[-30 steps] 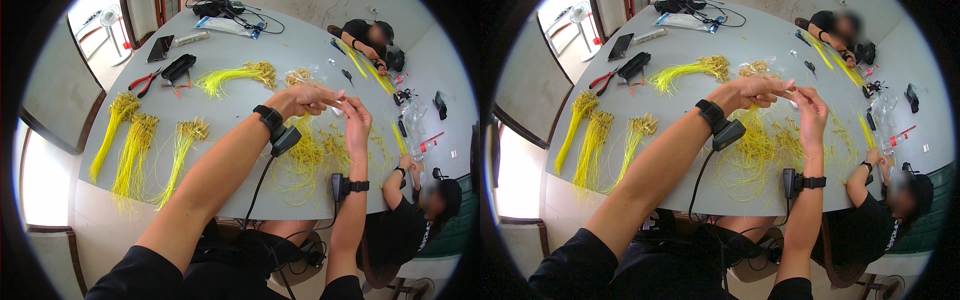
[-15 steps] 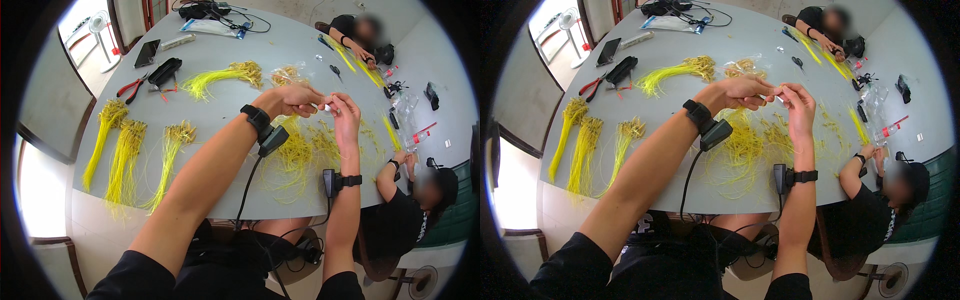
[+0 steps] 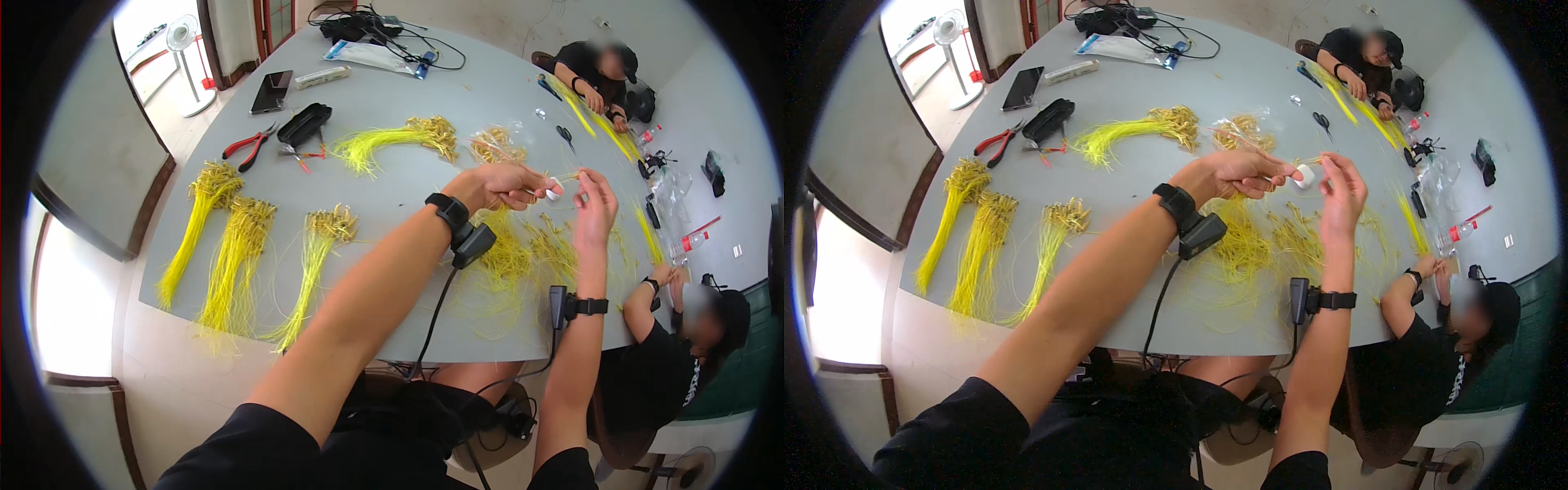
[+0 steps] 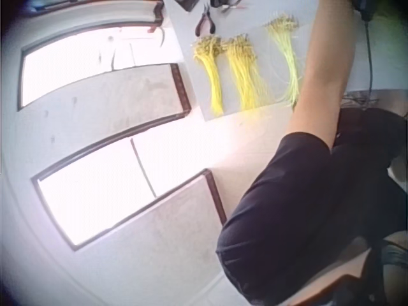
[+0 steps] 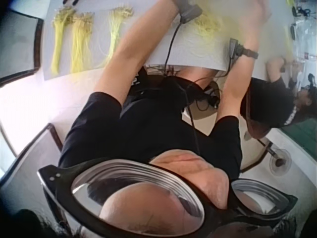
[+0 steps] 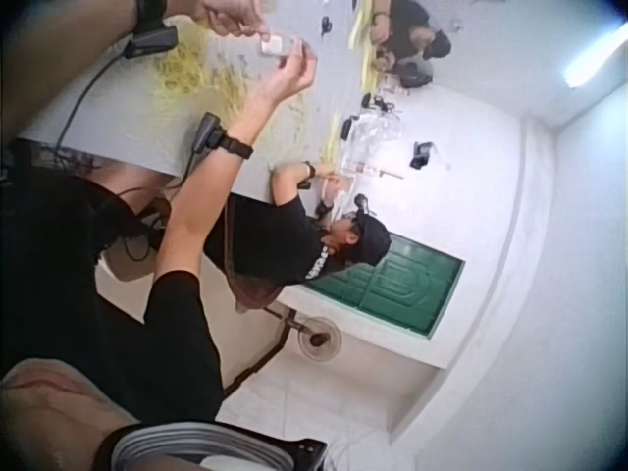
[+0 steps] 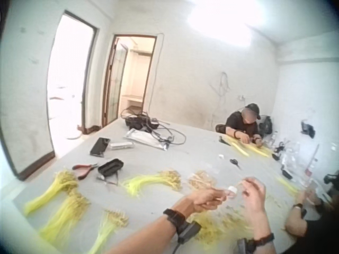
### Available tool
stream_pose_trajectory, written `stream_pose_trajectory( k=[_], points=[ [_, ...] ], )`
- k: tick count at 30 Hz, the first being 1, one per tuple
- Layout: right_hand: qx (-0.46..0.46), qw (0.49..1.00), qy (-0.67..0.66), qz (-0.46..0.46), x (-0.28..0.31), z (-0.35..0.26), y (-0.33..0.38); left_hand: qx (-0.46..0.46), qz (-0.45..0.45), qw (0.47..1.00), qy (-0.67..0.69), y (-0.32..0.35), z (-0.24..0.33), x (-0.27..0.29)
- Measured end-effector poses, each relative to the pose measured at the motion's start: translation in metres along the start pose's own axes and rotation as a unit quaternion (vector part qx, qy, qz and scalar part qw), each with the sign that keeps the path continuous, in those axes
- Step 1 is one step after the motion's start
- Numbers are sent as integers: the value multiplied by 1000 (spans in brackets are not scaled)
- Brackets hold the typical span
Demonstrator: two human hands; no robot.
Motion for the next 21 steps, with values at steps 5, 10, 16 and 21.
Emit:
stream_pose_trajectory(
  k=[5, 10, 16, 21],
  points=[
    [41, 997, 60, -32, 1, -48, -15, -11, -7, 1000, 0, 3, 0, 2],
    [57, 991, 117, -22, 13, -89, -19, -19, -30, 999, -6, 1, -2, 0],
    [82, 985, 148, 21, 24, -136, -11, -13, -25, 1000, -8, -2, -9, 3],
    [134, 980, 148, 19, 20, -175, -6, -21, -17, 999, -21, -8, -13, 13]
  ],
)
Point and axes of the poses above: each hand's wrist, its own y-axis away from the middle knuckle, its own x-axis out of the back of the hand, z = x × y, the point moved 10 cm from there along -y, towards the middle knuckle, and after that the axes turned 3 degrees about x, right-handed, at the moved point
